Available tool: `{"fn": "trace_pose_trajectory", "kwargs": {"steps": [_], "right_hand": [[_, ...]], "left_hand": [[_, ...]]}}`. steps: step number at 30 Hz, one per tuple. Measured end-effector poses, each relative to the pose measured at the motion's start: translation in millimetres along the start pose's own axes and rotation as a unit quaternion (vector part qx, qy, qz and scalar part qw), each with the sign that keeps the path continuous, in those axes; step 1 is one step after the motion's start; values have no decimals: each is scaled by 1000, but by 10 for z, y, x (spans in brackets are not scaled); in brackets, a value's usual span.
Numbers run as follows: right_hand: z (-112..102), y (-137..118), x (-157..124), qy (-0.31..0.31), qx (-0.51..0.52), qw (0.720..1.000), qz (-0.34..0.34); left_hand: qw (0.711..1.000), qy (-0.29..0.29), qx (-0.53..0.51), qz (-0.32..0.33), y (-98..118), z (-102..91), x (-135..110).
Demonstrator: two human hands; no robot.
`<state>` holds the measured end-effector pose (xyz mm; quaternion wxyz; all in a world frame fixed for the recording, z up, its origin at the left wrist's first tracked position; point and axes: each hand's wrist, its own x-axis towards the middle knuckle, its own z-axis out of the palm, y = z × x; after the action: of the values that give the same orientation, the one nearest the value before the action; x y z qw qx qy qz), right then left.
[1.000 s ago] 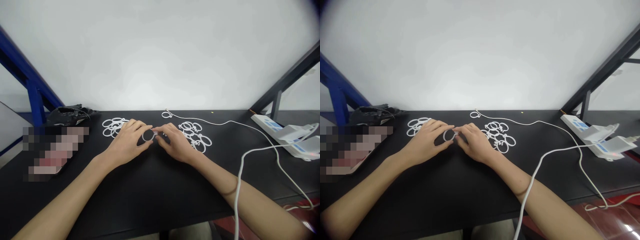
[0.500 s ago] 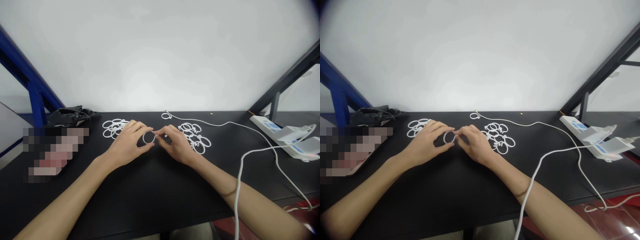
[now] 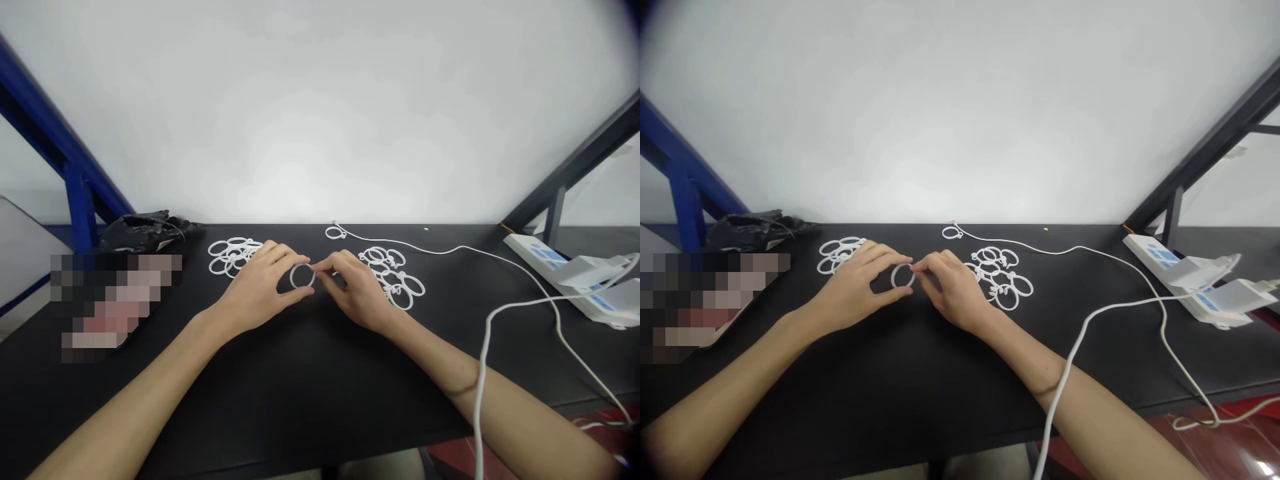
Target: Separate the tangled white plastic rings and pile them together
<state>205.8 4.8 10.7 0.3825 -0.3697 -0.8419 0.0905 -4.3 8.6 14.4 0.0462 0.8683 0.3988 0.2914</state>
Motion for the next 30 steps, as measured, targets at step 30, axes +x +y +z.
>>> {"fn": "trace_pose_trajectory", "kwargs": {"steps": [30], "right_hand": [[5, 181, -27, -57, -194, 977, 71]], "left_hand": [[924, -91, 165, -334, -962, -493, -151]]}}
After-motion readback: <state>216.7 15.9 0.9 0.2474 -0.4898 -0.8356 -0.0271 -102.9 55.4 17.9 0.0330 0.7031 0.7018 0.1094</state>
